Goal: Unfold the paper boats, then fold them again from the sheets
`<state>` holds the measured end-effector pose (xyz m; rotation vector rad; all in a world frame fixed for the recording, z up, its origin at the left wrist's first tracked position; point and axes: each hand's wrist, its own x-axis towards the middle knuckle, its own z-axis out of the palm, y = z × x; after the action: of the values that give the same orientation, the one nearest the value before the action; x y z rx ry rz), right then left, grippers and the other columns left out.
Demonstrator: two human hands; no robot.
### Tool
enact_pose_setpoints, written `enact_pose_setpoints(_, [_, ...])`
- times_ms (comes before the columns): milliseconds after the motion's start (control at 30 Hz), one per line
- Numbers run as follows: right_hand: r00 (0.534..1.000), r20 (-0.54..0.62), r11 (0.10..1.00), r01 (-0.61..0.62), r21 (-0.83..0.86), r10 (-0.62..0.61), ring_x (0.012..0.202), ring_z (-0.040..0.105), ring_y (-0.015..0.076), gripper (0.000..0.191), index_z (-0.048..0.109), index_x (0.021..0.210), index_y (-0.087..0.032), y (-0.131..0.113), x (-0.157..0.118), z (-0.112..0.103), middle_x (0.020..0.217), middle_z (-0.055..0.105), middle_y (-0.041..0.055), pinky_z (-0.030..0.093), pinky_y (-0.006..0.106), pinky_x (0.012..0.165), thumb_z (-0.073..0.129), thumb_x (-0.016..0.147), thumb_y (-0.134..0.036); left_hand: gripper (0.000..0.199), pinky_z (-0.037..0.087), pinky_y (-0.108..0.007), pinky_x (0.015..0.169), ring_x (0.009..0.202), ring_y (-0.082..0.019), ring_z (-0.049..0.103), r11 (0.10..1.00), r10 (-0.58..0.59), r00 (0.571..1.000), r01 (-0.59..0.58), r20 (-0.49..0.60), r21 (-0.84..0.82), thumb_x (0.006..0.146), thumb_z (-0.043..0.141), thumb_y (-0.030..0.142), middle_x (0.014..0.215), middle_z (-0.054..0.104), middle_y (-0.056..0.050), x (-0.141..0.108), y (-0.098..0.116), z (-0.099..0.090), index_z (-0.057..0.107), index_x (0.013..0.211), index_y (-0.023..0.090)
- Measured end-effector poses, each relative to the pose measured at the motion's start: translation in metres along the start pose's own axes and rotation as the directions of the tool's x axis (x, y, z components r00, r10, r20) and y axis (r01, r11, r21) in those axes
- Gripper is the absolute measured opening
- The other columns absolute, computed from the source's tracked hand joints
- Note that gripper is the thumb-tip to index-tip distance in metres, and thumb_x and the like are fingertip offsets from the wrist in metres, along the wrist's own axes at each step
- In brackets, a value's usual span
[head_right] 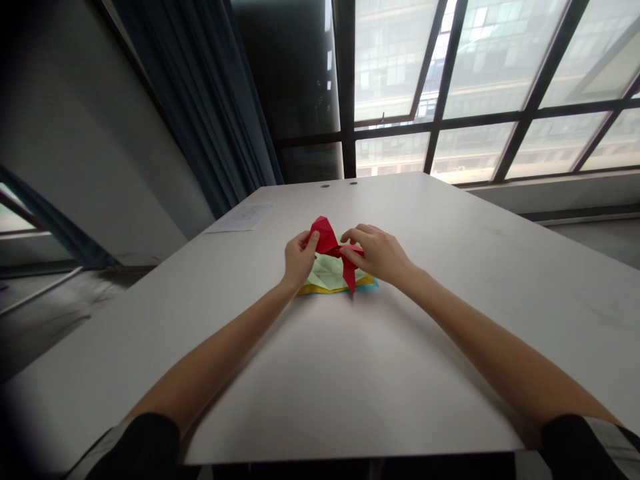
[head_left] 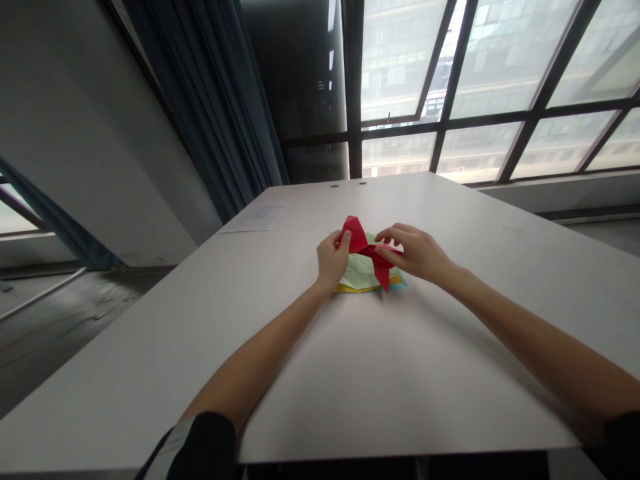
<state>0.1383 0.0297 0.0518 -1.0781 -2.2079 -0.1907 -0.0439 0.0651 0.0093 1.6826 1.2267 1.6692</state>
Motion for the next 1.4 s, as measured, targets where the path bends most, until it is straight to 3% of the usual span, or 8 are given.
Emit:
enact_pose_setpoints(100, [0.999, 0.050, 0.997, 0.001, 0.072, -0.004, 0.076, 0.057, 0.0153, 0.022, 0.060, 0.099, -0.021, 0.003, -0.001, 0.005, 0.093, 0.063, 0.0043, 0.041, 0.025, 0.062, 0.050, 0.081, -0.027, 0.032, 0.035, -0.017, 0.045, 0.051, -0.008, 0.044, 1.000, -0.014, 1.000, 0.014, 0.026, -0.012, 0.079, 0.049, 0.043, 0.055, 0.050, 0.003, -0.001, 0.002, 0.002, 0.057, 0.064, 0.016])
enact_pose_setpoints(367, [0.978, 0.207, 0.980, -0.062, 0.190, 0.022, 0.075, 0.059, 0.0159, 0.028, 0.062, 0.101, -0.020, 0.010, 0.000, 0.009, 0.093, 0.064, 0.0052, 0.045, 0.026, 0.063, 0.052, 0.080, -0.034, 0.029, 0.040, -0.017, 0.039, 0.048, -0.009, 0.052, 0.941, -0.280, 0.956, 0.291, 0.086, -0.171, 0.074, 0.054, 0.044, 0.059, 0.057, 0.001, 0.003, -0.005, 0.006, 0.060, 0.072, 0.015])
enact_pose_setpoints(600, [0.955, 0.274, 0.938, -0.194, 0.289, 0.113, 0.072, 0.061, 0.0139, 0.026, 0.062, 0.099, -0.020, 0.011, 0.000, 0.012, 0.093, 0.066, 0.0028, 0.047, 0.026, 0.065, 0.050, 0.081, -0.033, 0.036, 0.043, -0.017, 0.041, 0.055, -0.011, 0.057, 0.917, -0.301, 0.937, 0.335, 0.174, -0.217, 0.071, 0.056, 0.051, 0.067, 0.061, -0.002, 0.000, 0.005, 0.005, 0.059, 0.076, 0.015])
enact_pose_setpoints(800, [0.920, 0.293, 0.875, -0.353, 0.332, 0.260, 0.069, 0.063, 0.0148, 0.028, 0.064, 0.097, -0.022, 0.010, 0.001, 0.011, 0.084, 0.068, 0.0018, 0.048, 0.026, 0.062, 0.052, 0.079, -0.040, 0.045, 0.047, -0.018, 0.049, 0.072, -0.014, 0.061, 0.897, -0.258, 0.926, 0.335, 0.276, -0.287, 0.058, 0.073, 0.038, 0.090, 0.064, -0.005, -0.003, 0.015, 0.005, 0.055, 0.094, 0.018])
enact_pose_setpoints(1000, [0.875, 0.366, 0.743, -0.470, 0.477, 0.318, 0.073, 0.063, 0.0189, 0.033, 0.066, 0.098, -0.019, 0.017, 0.001, 0.015, 0.082, 0.069, 0.0048, 0.050, 0.029, 0.063, 0.055, 0.078, -0.042, 0.042, 0.048, -0.019, 0.052, 0.070, -0.013, 0.061, 0.858, -0.277, 0.913, 0.375, 0.298, -0.352, 0.060, 0.072, 0.028, 0.090, 0.064, -0.005, -0.003, 0.015, 0.006, 0.053, 0.095, 0.016])
enact_pose_setpoints(1267, [0.815, 0.481, 0.346, -0.575, 0.741, 0.323, 0.066, 0.061, 0.0145, 0.022, 0.067, 0.088, -0.015, 0.023, 0.000, 0.022, 0.081, 0.068, 0.0068, 0.051, 0.026, 0.056, 0.054, 0.078, -0.030, 0.038, 0.050, -0.023, 0.061, 0.066, -0.010, 0.060, 0.762, -0.313, 0.884, 0.452, 0.347, -0.464, 0.058, 0.061, 0.009, 0.083, 0.065, -0.001, -0.003, 0.012, 0.006, 0.054, 0.095, 0.017])
enact_pose_setpoints(1333, [0.812, 0.475, 0.344, -0.577, 0.741, 0.339, 0.064, 0.061, 0.0138, 0.020, 0.068, 0.087, -0.016, 0.025, 0.000, 0.024, 0.078, 0.068, 0.0056, 0.051, 0.025, 0.055, 0.053, 0.077, -0.024, 0.036, 0.051, -0.025, 0.064, 0.062, -0.008, 0.059, 0.749, -0.328, 0.884, 0.458, 0.332, -0.479, 0.059, 0.055, 0.006, 0.078, 0.064, 0.000, -0.003, 0.013, 0.007, 0.053, 0.093, 0.017])
enact_pose_setpoints(1400, [0.830, 0.451, 0.404, -0.554, 0.728, 0.326, 0.066, 0.061, 0.0142, 0.021, 0.068, 0.088, -0.016, 0.027, 0.000, 0.026, 0.078, 0.069, 0.0042, 0.051, 0.026, 0.058, 0.052, 0.076, -0.020, 0.034, 0.052, -0.026, 0.063, 0.058, -0.007, 0.057, 0.748, -0.344, 0.884, 0.461, 0.315, -0.478, 0.060, 0.051, 0.005, 0.073, 0.063, 0.002, -0.003, 0.014, 0.007, 0.053, 0.091, 0.016])
